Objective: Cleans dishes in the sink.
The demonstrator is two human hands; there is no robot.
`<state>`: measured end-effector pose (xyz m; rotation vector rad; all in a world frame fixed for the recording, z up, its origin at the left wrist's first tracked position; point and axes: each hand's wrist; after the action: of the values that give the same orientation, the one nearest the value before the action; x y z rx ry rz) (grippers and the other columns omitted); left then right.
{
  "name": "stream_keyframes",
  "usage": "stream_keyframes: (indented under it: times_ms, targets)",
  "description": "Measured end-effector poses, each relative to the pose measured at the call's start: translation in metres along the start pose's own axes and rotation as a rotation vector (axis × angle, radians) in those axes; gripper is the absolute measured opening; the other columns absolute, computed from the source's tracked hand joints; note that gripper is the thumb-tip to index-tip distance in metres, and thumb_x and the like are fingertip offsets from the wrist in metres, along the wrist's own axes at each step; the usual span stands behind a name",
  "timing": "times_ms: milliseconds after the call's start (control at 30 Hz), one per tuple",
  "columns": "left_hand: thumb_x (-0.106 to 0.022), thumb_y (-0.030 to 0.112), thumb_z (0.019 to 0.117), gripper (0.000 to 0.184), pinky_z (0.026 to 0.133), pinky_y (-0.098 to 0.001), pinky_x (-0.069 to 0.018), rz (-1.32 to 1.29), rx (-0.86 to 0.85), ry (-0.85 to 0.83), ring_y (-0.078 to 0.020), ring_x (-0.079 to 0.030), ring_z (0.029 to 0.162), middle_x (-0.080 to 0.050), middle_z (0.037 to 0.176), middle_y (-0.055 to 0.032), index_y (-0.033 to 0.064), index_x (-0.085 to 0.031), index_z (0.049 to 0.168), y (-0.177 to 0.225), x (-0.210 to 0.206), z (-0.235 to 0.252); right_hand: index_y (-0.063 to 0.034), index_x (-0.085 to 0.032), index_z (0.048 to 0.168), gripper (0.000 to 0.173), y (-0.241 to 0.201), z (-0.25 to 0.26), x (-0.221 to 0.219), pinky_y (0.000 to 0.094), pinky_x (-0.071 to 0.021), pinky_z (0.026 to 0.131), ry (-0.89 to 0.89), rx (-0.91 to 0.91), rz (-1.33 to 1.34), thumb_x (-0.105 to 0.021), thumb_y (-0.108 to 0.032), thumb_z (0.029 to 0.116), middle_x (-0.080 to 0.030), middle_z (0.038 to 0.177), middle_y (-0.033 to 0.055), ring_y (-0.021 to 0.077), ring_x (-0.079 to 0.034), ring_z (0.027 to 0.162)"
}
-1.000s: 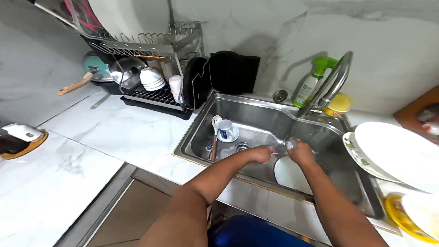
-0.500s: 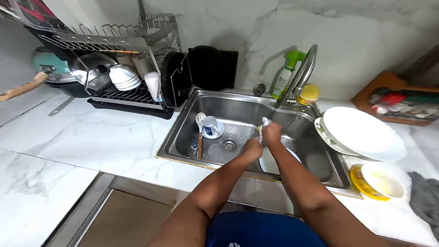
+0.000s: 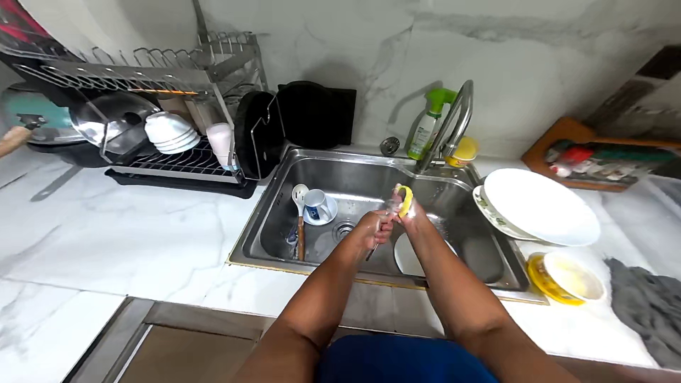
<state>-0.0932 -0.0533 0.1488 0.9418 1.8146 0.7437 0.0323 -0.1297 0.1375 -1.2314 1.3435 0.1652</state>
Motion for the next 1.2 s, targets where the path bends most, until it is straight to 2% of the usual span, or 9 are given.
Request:
stream_keyframes:
  times_ms: [133,233,400,467,633,767,867,1033,1200]
  targets:
    - [-0.047,0.021,0.1086,0.018,0.035,-0.0165,-0.0266,0.069,0.057,-0.035,-0.0018,-0.029,0.038,-0.033,0.054,0.0094,0.0106,-0.058,0.098,-0.001,-0.011,-0.011,-0.0099,-0.053,0.094,0.034,-0.032,0.004,-0.003,0.0269,-0.0418,0.044,0.336,0.282,-0.501,-0.041,-0.037,0.111,-0.046,0.064,-0.0005,0.0099,-0.043,0.047]
    - [-0.046,0.021,0.1096,0.018,0.036,-0.017,-0.028,0.087,-0.019,0.077,-0.0023,-0.03,0.04,-0.035,0.056,0.0088,0.0103,-0.059,0.102,-0.007,-0.017,-0.005,0.0039,-0.058,0.127,0.028,-0.019,-0.01,-0.012,0.0449,-0.0558,0.074,0.524,0.446,-0.737,-0.048,-0.015,0.108,-0.064,0.103,0.02,0.0262,-0.063,0.082]
    - [-0.039,0.021,0.1123,0.026,0.04,-0.0257,-0.0444,0.236,-0.152,0.347,-0.0109,-0.05,0.044,-0.055,0.064,-0.0039,0.002,-0.057,0.115,-0.018,-0.019,0.01,0.0061,-0.046,0.143,0.046,0.019,-0.037,-0.026,0.0454,-0.0543,0.098,0.406,0.236,-0.982,-0.059,-0.011,0.1028,-0.065,0.123,0.0261,0.0313,-0.068,0.109]
    - [-0.044,0.014,0.11,0.026,0.058,-0.0334,-0.0585,0.465,-0.176,0.318,-0.0165,-0.064,0.061,-0.065,0.079,-0.01,-0.0042,-0.06,0.119,-0.02,-0.015,0.011,0.0074,-0.054,0.136,0.039,0.014,-0.041,-0.022,0.0468,-0.0517,0.102,0.423,0.226,-1.063,-0.059,-0.012,0.1033,-0.065,0.124,0.0266,0.0331,-0.065,0.114]
    - [-0.031,0.032,0.1143,0.046,0.089,-0.0421,-0.0574,0.412,-0.212,0.193,-0.0238,-0.066,0.108,-0.064,0.126,-0.0174,-0.0012,-0.051,0.14,-0.014,-0.029,0.014,0.0084,-0.062,0.129,0.035,-0.022,-0.056,-0.017,0.0529,-0.0453,0.11,0.394,0.222,-1.542,-0.059,-0.012,0.1016,-0.064,0.13,0.0286,0.0395,-0.06,0.125]
    - [-0.041,0.026,0.1127,0.033,0.06,-0.0297,-0.0502,0.352,-0.288,0.397,-0.0126,-0.055,0.067,-0.057,0.087,-0.0073,-0.0009,-0.058,0.119,-0.014,-0.043,0.032,0.0014,-0.035,0.154,0.061,-0.022,-0.08,-0.026,0.0577,-0.0483,0.105,0.294,0.041,-1.809,-0.059,-0.019,0.1017,-0.061,0.134,0.0265,0.041,-0.061,0.126]
    - [-0.038,0.023,0.1134,0.034,0.055,-0.0322,-0.0563,0.221,-0.295,0.462,-0.0159,-0.061,0.057,-0.061,0.076,-0.0106,-0.0065,-0.054,0.118,-0.006,-0.037,0.057,0.0001,-0.039,0.152,0.056,-0.034,-0.108,-0.019,0.0615,-0.048,0.103,0.202,-0.009,-1.961,-0.059,-0.015,0.1014,-0.062,0.132,0.0272,0.044,-0.061,0.124]
    - [-0.041,0.033,0.1125,0.048,0.093,-0.0468,-0.0554,0.541,-0.182,0.156,-0.0276,-0.065,0.117,-0.063,0.135,-0.0172,0.0033,-0.043,0.15,-0.027,-0.034,0.095,-0.0022,-0.06,0.136,0.04,-0.111,-0.15,0.012,0.0669,-0.0482,0.099,0.472,0.038,-1.993,-0.064,-0.016,0.098,-0.065,0.127,0.0277,0.0463,-0.062,0.119]
    - [-0.064,0.036,0.1019,0.051,0.103,-0.0521,-0.05,1.212,0.368,0.227,-0.035,-0.063,0.119,-0.062,0.132,-0.0243,-0.0033,-0.059,0.135,-0.068,-0.03,0.106,0.0065,-0.062,0.127,0.034,-0.223,-0.176,0.083,0.0723,-0.0465,0.097,0.902,0.149,-1.89,-0.063,-0.015,0.1005,-0.063,0.125,0.0345,0.0529,-0.061,0.119]
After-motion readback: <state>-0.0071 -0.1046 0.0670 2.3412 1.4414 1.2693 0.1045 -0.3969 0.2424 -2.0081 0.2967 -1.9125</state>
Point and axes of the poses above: each hand's wrist, its own z-axis towards the middle knuckle, its own x-axis out of the back of the hand, y = z × x
